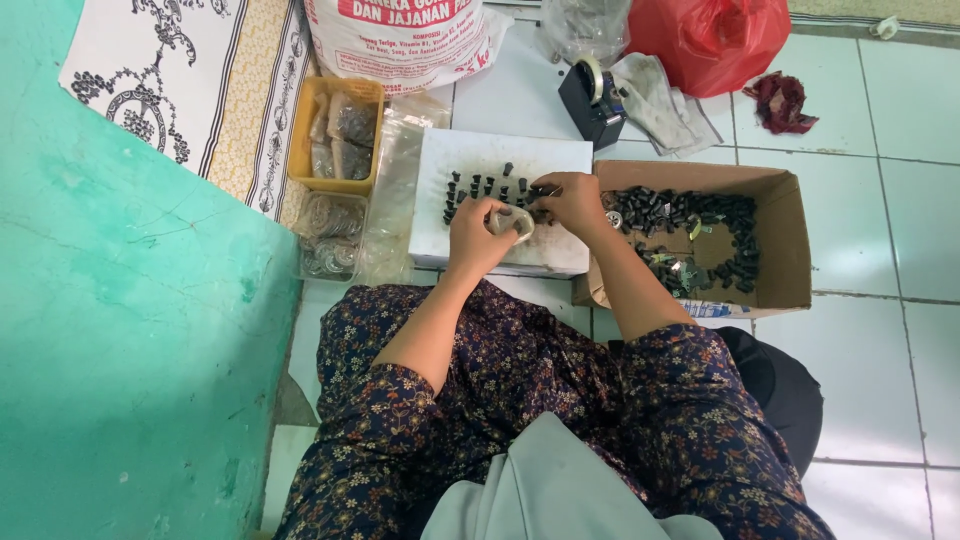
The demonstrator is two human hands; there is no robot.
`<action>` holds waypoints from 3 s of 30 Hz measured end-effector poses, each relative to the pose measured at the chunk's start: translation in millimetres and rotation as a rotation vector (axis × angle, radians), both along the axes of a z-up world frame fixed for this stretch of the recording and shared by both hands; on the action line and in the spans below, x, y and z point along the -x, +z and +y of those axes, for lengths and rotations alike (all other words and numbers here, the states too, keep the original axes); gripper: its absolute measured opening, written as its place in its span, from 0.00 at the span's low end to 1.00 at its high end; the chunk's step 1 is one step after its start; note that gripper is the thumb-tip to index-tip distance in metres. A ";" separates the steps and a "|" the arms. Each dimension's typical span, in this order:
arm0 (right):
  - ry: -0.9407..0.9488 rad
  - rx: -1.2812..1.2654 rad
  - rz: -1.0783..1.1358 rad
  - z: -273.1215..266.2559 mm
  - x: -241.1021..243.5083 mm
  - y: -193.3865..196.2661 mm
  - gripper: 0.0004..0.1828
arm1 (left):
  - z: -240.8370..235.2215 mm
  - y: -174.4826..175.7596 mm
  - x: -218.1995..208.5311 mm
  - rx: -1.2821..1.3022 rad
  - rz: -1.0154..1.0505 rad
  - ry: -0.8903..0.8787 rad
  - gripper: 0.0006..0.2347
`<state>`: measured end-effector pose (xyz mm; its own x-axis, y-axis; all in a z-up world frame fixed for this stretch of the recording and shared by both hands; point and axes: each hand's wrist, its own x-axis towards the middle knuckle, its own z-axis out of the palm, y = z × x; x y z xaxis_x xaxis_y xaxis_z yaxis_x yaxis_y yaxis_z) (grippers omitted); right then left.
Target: Counting and bagging small metal bolts from a large box into individual plastic bags using a board for organization.
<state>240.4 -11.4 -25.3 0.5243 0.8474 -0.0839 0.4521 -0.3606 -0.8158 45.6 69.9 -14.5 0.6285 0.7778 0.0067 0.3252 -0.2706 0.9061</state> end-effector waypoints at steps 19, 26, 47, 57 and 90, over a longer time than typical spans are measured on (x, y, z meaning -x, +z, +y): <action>0.334 0.141 -0.401 25.6 56.3 134.7 0.21 | 2.1 61.6 3.9 -0.120 0.059 -0.006 0.14; 0.267 0.014 -0.081 10.1 77.1 144.3 0.21 | 20.9 18.5 18.9 -0.019 0.111 0.019 0.18; 0.175 0.052 -0.597 14.8 37.8 -51.3 0.19 | -1.7 42.9 19.8 -0.015 0.027 0.002 0.17; 0.120 0.008 -0.202 19.4 -2.0 -40.2 0.23 | 8.3 28.5 15.5 0.048 0.025 0.017 0.17; 0.072 -0.165 -0.079 43.7 45.7 73.3 0.15 | 34.6 50.8 46.8 0.155 -0.110 0.306 0.14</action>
